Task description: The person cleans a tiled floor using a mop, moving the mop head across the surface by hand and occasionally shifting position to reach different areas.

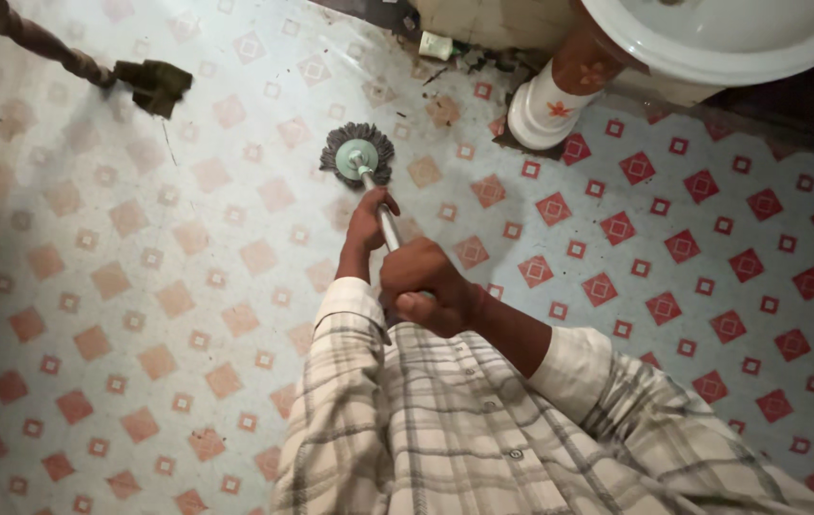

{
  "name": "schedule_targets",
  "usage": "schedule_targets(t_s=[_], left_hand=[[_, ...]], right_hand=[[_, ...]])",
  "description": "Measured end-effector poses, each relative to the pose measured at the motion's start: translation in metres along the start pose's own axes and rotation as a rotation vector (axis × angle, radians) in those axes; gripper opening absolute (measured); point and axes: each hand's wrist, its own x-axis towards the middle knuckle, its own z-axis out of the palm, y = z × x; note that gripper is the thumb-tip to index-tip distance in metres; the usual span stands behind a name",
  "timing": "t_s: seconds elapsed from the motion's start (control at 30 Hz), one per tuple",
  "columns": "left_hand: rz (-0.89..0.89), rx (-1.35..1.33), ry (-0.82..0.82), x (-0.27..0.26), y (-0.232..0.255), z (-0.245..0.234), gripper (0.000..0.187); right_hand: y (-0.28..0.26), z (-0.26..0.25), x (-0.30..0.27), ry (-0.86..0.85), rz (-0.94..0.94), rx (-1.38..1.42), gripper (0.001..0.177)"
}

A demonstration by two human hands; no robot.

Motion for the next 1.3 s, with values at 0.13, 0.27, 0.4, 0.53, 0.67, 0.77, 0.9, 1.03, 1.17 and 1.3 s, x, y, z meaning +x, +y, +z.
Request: schedule_targets(t_s=[0.13, 0.27, 0.4, 0.53, 0.67, 0.77, 0.9, 1.03, 1.17, 1.3], left_hand=[[0.011, 0.057, -0.033, 0.023, 0.033, -0.001, 0.009], [-0.054, 0.087, -0.216, 0.056, 0.051, -0.006, 0.009], [0.056, 0.11, -0.256, 0.076, 0.035, -0.013, 0.012], [0.013, 0.109, -0.231, 0.101, -0.01, -0.01, 0.006], [0.068, 0.117, -0.031, 0.129, -0.044, -0.004, 0.014], [0.036, 0.098, -0.012, 0.157, -0.051, -0.015, 0.017], [0.035, 0.167, -0.034, 0.191, -0.056, -0.026, 0.024], [0.015, 0.185, -0.037, 0.214, -0.068, -0.034, 0.024], [-0.047, 0.217, -0.005, 0.224, -0.075, -0.042, 0.024], [-0.132, 0.213, 0.012, 0.243, -0.076, -0.058, 0.025]], right_hand=[[0.003, -0.02, 0.002, 0.076, -0.022, -0.008, 0.039], [0.008, -0.039, 0.012, 0.191, -0.099, 0.112, 0.046], [0.024, -0.048, 0.015, 0.203, -0.101, 0.06, 0.046], [0.056, -0.055, 0.023, 0.167, -0.092, -0.05, 0.046], [0.085, -0.074, 0.039, 0.079, -0.053, -0.009, 0.046], [0.1, -0.085, 0.061, 0.083, -0.037, -0.018, 0.046], [0.118, -0.1, 0.089, 0.148, -0.054, 0.006, 0.05], [0.136, -0.108, 0.11, 0.162, -0.057, 0.009, 0.051], [0.152, -0.108, 0.125, 0.134, -0.09, 0.012, 0.051], [0.167, -0.109, 0.143, 0.155, -0.087, 0.012, 0.051]])
